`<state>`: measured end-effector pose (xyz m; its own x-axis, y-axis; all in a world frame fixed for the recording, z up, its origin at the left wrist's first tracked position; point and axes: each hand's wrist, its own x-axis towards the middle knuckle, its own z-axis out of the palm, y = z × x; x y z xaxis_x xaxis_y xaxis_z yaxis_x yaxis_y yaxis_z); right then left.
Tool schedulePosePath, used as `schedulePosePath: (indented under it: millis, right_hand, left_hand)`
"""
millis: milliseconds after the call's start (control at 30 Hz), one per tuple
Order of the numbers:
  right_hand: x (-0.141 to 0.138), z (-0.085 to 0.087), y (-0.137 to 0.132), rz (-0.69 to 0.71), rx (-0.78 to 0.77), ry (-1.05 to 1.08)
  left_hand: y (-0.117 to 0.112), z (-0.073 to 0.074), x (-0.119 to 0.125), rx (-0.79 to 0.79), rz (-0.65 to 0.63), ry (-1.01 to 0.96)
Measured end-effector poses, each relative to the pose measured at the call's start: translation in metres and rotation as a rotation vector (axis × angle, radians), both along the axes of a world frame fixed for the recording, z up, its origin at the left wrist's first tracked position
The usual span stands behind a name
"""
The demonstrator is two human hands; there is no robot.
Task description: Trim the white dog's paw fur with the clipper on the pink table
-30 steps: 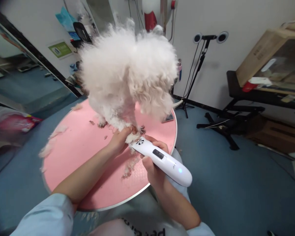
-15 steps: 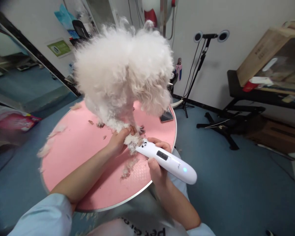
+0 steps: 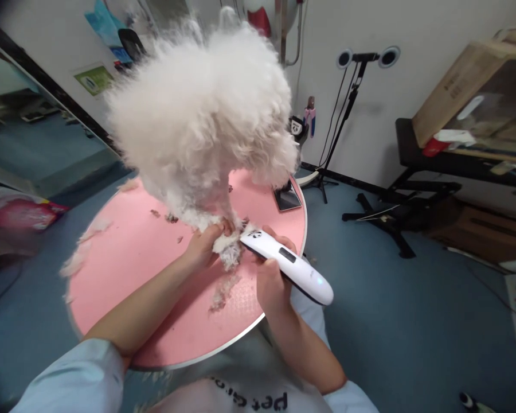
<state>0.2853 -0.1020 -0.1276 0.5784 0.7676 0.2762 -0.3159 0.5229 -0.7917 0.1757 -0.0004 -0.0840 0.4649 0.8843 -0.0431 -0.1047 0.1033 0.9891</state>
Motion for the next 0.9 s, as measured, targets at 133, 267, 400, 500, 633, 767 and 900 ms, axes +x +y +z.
schedulePosePath:
  millis: [133, 267, 400, 500, 633, 767, 900]
  right_hand:
    - [0.002, 0.004, -0.008, 0.129, -0.068, 0.337]
    - [-0.002, 0.015, -0.011, 0.194, -0.090, 0.496]
    - [-0.005, 0.021, -0.006, 0.194, -0.106, 0.533]
    - [-0.005, 0.024, -0.002, 0.203, -0.119, 0.538]
    - [-0.003, 0.029, 0.002, 0.222, -0.148, 0.532]
    - [0.002, 0.030, 0.004, 0.213, -0.140, 0.561]
    - [0.008, 0.022, 0.000, 0.148, -0.218, 0.659]
  left_hand:
    - [0.000, 0.003, 0.002, 0.024, -0.036, -0.152]
    - [-0.003, 0.007, 0.004, -0.024, -0.052, -0.186]
    - [-0.004, 0.008, 0.003, -0.038, -0.087, -0.193]
    - [-0.003, 0.005, 0.002, -0.019, -0.082, -0.176]
    - [0.001, -0.004, -0.001, 0.017, -0.042, -0.095]
    - [0.003, -0.007, -0.003, -0.017, -0.020, -0.097]
    - [0.002, 0.000, -0.002, -0.043, -0.016, -0.128]
